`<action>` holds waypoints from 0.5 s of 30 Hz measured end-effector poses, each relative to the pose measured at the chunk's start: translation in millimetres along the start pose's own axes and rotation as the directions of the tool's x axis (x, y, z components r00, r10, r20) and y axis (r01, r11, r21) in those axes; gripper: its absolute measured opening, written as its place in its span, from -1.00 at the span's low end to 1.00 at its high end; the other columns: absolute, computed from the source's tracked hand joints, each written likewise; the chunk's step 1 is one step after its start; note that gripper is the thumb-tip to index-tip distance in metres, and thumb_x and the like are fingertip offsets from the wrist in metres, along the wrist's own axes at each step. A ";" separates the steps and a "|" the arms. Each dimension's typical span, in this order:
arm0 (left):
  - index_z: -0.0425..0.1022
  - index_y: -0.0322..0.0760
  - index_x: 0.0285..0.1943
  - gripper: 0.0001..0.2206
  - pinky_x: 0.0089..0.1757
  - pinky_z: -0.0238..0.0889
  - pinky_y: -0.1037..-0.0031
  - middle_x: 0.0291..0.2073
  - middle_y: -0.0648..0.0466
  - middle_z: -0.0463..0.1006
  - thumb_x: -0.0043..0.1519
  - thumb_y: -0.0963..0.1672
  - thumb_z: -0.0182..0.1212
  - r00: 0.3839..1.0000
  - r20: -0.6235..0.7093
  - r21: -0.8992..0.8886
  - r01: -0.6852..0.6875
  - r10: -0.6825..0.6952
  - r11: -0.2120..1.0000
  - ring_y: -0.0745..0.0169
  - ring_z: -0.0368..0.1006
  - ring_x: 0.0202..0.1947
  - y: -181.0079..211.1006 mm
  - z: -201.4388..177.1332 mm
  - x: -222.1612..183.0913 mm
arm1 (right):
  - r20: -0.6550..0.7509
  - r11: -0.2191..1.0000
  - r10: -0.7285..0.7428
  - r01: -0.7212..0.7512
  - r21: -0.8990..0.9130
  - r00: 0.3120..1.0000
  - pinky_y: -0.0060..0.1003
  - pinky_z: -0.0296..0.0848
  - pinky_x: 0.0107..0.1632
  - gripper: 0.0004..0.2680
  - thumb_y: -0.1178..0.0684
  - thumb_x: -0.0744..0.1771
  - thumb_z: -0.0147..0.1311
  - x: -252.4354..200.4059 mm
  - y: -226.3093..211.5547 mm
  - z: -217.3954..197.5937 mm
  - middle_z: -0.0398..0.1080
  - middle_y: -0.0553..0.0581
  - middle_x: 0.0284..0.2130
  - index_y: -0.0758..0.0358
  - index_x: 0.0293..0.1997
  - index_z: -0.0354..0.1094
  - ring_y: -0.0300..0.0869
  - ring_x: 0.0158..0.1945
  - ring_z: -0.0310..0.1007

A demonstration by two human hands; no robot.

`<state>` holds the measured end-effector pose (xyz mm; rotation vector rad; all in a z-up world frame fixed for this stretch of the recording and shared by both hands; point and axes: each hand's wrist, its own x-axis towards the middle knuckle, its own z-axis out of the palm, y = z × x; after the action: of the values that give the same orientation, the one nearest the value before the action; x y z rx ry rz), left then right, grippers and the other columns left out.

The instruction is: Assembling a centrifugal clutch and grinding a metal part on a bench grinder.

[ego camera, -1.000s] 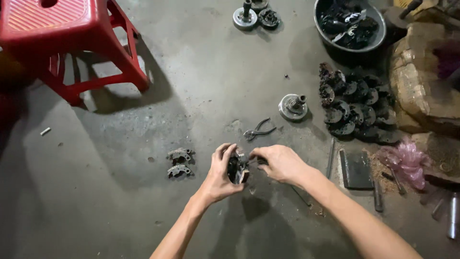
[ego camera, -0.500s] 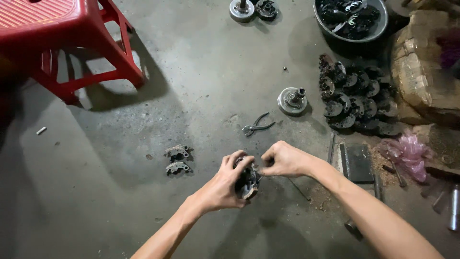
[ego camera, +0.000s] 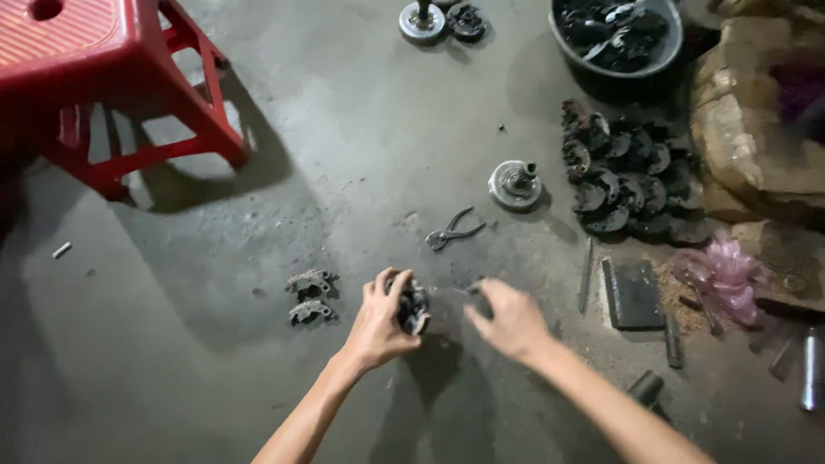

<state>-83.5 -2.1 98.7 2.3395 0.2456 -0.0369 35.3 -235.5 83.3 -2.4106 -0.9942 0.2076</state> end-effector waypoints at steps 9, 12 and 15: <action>0.10 -0.03 0.49 0.00 0.07 0.33 0.02 0.42 -0.15 0.05 -0.28 -0.13 0.48 0.981 0.059 0.084 0.179 -0.184 0.980 -0.35 0.14 0.21 -15.8 3.3 18.1 | -0.041 0.989 -0.035 0.029 -0.146 0.999 0.04 0.44 0.05 -0.55 -0.08 0.27 0.24 13.9 28.7 38.7 0.33 0.27 -0.01 0.22 0.23 0.17 0.04 -0.02 0.40; 0.14 -0.04 0.47 -0.01 0.07 0.38 0.05 0.42 -0.08 0.09 -0.28 -0.13 0.52 0.969 0.044 0.103 0.236 -0.242 0.966 -0.29 0.19 0.20 -10.9 -4.4 37.1 | -0.065 0.823 0.549 -0.525 0.219 0.833 0.22 0.60 -0.08 -0.37 -0.13 0.32 0.07 98.3 51.9 -12.7 -0.08 0.70 0.34 0.40 0.47 -0.21 0.30 -0.11 0.49; 0.12 -0.06 0.48 -0.01 0.06 0.36 0.03 0.43 -0.08 0.08 -0.27 -0.14 0.50 0.965 0.047 0.119 0.252 -0.259 0.960 -0.31 0.16 0.21 -7.4 -7.4 71.2 | -0.160 0.781 0.617 -0.625 0.002 0.771 0.27 0.50 -0.01 -0.26 -0.32 0.29 0.18 162.6 120.0 -24.7 0.27 0.52 0.15 0.31 0.51 -0.18 0.30 -0.02 0.49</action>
<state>-15.4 20.0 91.5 2.3993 0.5259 -0.2560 233.9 -204.4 51.0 -2.6783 -0.0929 0.2233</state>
